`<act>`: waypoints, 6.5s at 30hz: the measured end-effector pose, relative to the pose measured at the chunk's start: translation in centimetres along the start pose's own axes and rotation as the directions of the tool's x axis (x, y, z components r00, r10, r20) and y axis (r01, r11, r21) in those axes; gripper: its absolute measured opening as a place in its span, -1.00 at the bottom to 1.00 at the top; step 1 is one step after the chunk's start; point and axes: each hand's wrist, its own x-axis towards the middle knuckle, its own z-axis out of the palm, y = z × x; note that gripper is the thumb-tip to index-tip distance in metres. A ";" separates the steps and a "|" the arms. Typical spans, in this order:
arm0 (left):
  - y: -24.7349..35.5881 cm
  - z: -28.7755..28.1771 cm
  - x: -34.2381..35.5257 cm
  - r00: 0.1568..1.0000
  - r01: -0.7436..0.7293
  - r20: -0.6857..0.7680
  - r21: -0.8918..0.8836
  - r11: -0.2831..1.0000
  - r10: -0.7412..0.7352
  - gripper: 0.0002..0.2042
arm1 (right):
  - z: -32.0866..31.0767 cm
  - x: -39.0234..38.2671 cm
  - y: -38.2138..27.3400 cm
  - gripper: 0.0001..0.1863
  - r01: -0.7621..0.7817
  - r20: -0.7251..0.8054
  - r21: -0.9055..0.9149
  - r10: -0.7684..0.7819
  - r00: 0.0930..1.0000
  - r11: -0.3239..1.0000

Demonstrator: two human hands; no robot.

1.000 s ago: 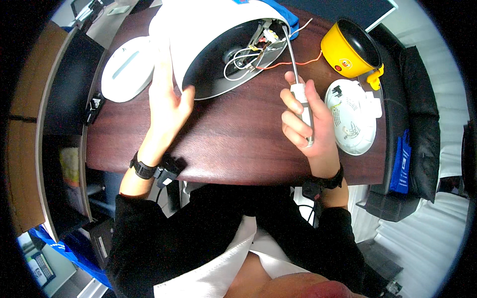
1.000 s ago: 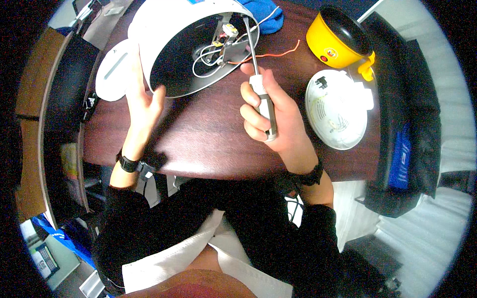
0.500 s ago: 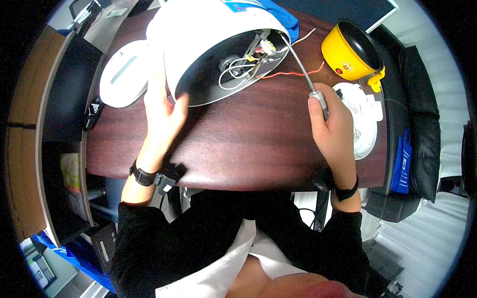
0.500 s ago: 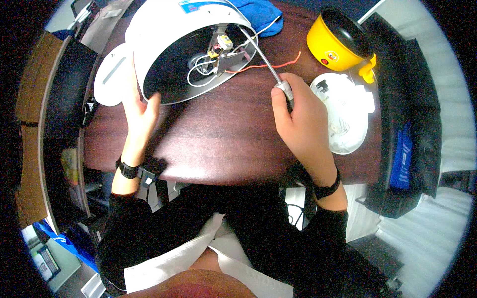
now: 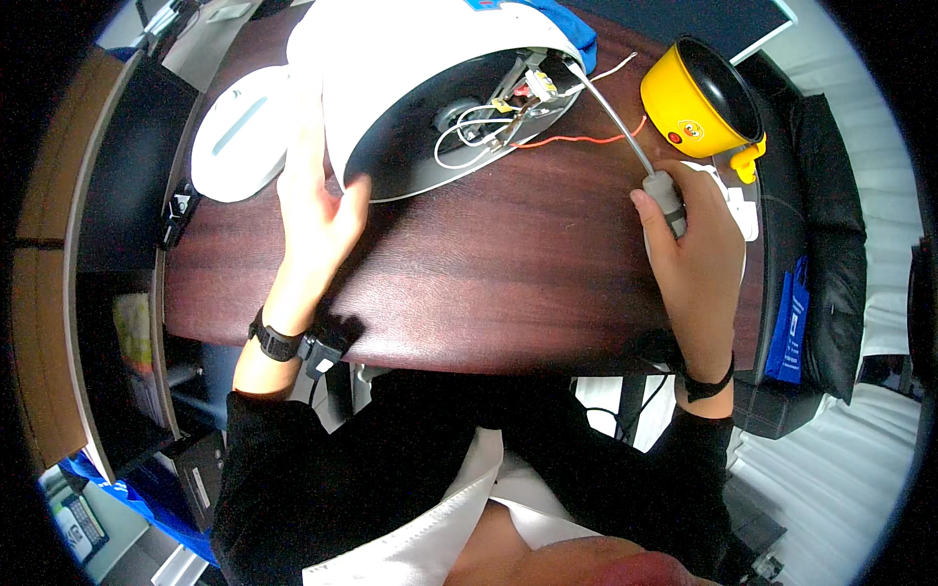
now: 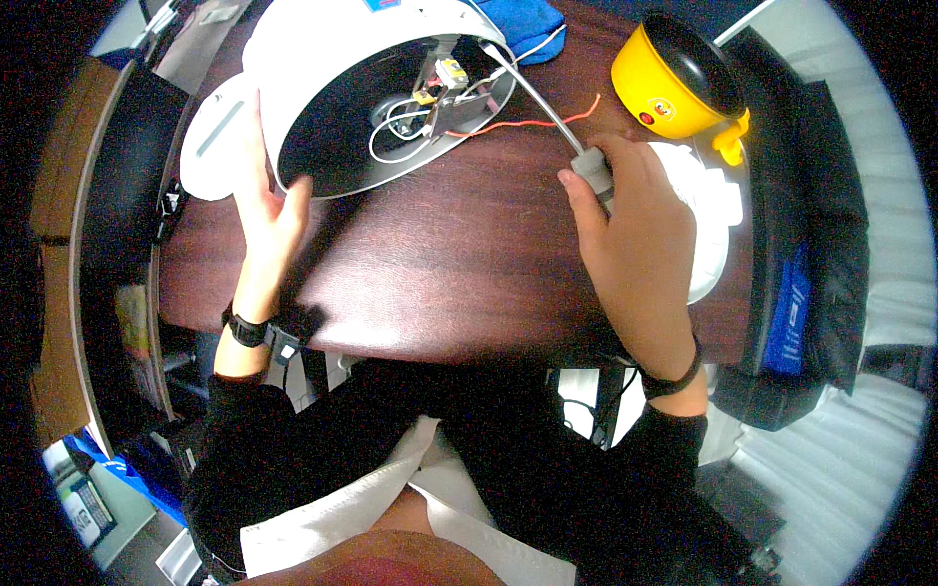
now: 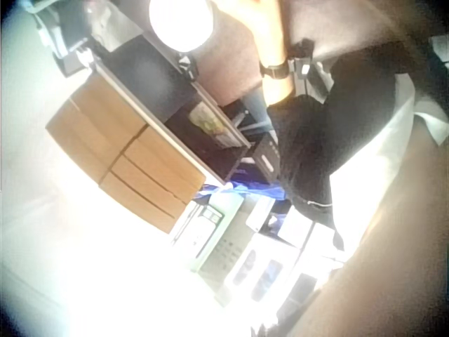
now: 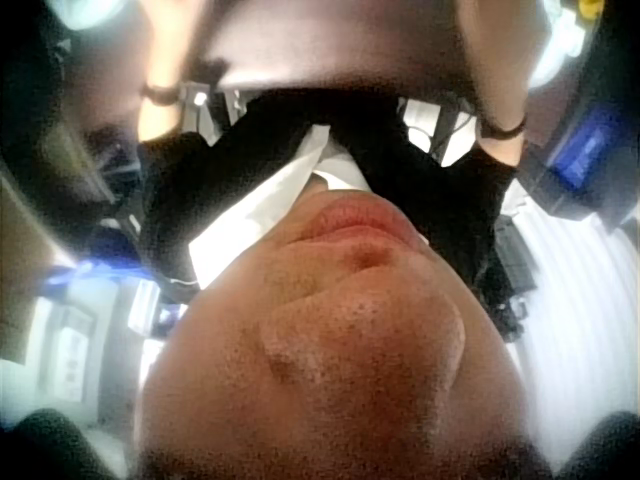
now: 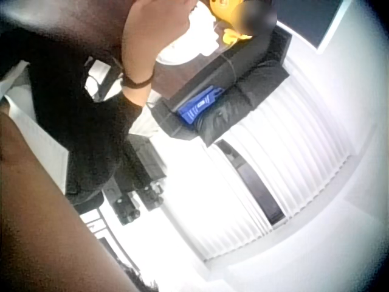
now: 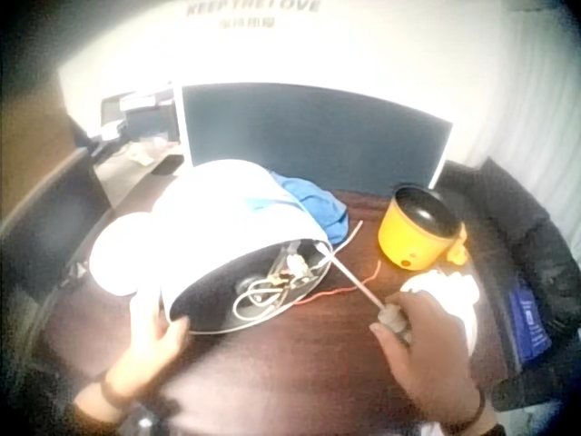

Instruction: The person uses a screwdriver to adjust internal wiring and components inside a disassembled white circular appliance. They repeatedly probe and tighten connections while holding the device steady, then place the screwdriver down and reposition the appliance.

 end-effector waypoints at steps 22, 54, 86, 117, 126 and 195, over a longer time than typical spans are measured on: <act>-0.1 0.0 0.1 1.000 0.003 -0.014 0.018 1.000 -0.002 -0.11 | 3.9 0.0 2.0 -0.60 -0.688 0.702 0.686 -0.037 0.712 -0.238; -0.9 -0.3 -0.6 0.998 0.043 -0.038 -0.043 0.998 -0.045 -0.12 | -0.5 0.7 2.7 -0.62 0.202 0.068 -0.055 -0.198 0.978 0.978; -1.4 -0.6 -0.3 0.989 -0.122 -0.090 -0.056 0.991 0.117 -0.41 | -0.7 1.1 -0.8 -0.63 -0.089 0.167 -0.047 0.095 0.981 0.995; -1.4 -0.2 -0.9 0.992 -0.116 -0.059 -0.043 0.992 0.113 -0.26 | 3.5 -0.9 -0.1 -0.64 -0.237 0.133 0.404 0.199 0.971 0.884; -0.9 -0.4 -0.8 1.000 -0.008 -0.029 -0.031 0.999 0.007 -0.28 | 0.9 0.6 -0.9 -0.62 0.179 -0.036 -0.276 -0.196 0.980 0.944; 1.4 -4.2 4.5 0.995 -0.061 0.092 0.257 0.964 0.038 -0.15 | 5.8 3.9 -0.7 -0.74 -0.386 0.398 0.868 0.025 0.917 0.313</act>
